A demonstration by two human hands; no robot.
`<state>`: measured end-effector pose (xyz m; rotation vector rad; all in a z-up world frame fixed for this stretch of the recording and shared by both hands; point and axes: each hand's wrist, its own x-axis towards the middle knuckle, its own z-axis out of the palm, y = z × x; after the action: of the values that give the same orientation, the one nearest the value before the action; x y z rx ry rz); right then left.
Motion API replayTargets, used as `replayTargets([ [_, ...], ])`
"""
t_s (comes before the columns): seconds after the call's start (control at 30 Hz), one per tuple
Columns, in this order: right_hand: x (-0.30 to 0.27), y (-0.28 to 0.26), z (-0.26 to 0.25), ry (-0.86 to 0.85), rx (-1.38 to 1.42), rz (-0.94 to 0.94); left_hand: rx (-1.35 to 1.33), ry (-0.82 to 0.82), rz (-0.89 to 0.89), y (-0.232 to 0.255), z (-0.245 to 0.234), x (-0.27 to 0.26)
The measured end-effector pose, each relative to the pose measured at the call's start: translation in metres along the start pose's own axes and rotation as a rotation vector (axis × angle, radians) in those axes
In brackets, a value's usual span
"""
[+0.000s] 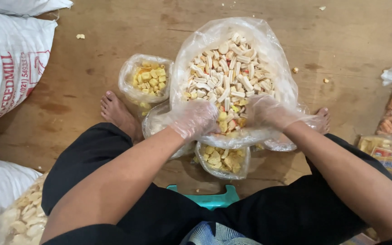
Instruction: Sorting different colored snack pieces from a large bulk bag into smaller plastic bags while wearing gloves.
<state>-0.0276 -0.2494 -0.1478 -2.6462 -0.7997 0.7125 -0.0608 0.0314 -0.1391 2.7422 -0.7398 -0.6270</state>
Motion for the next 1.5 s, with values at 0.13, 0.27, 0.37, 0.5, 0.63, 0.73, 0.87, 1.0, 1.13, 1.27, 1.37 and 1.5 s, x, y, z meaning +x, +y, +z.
replayTargets([
  [0.13, 0.003, -0.089, -0.091, -0.157, 0.108, 0.448, -0.225, 0.202, 0.218, -0.007, 0.042, 0.007],
  [0.27, 0.000, -0.130, -0.152, -0.054, 0.682, 0.590, 0.063, 0.177, 0.307, -0.028, 0.107, 0.038],
  [0.37, -0.001, -0.119, -0.147, 0.004, 0.715, 0.621, -0.041, 0.115, 0.376, -0.029, 0.079, 0.020],
  [0.5, 0.004, -0.075, -0.106, -0.004, 0.609, 0.615, 0.016, 0.050, 0.355, -0.029, 0.078, 0.020],
  [0.63, 0.005, -0.034, -0.059, -0.124, 0.176, 0.529, 0.160, 0.123, 0.336, -0.014, 0.074, 0.016],
  [0.73, 0.012, -0.027, -0.043, -0.116, 0.146, 0.488, 0.102, 0.189, 0.290, -0.015, 0.061, 0.012],
  [0.87, 0.020, -0.035, -0.053, 0.117, 0.237, 0.386, 0.091, 0.237, 0.301, -0.012, 0.055, 0.018],
  [1.0, 0.012, -0.093, -0.100, 0.054, 0.336, 0.359, -0.279, 0.331, 0.286, -0.016, 0.013, 0.015],
  [1.13, 0.025, -0.065, -0.064, 0.056, 0.647, 0.417, -0.491, 0.139, 0.321, -0.020, -0.036, 0.016],
  [1.27, 0.059, -0.013, -0.015, 0.152, 1.684, 0.570, -1.222, -0.271, -0.324, 0.009, -0.130, -0.002],
  [1.37, 0.045, -0.029, -0.016, 0.145, 0.415, 0.361, -0.759, -0.013, -0.068, -0.009, -0.074, 0.018],
  [1.5, 0.051, -0.018, -0.015, 0.167, 0.340, 0.291, -0.850, -0.038, -0.138, 0.003, -0.110, 0.012],
])
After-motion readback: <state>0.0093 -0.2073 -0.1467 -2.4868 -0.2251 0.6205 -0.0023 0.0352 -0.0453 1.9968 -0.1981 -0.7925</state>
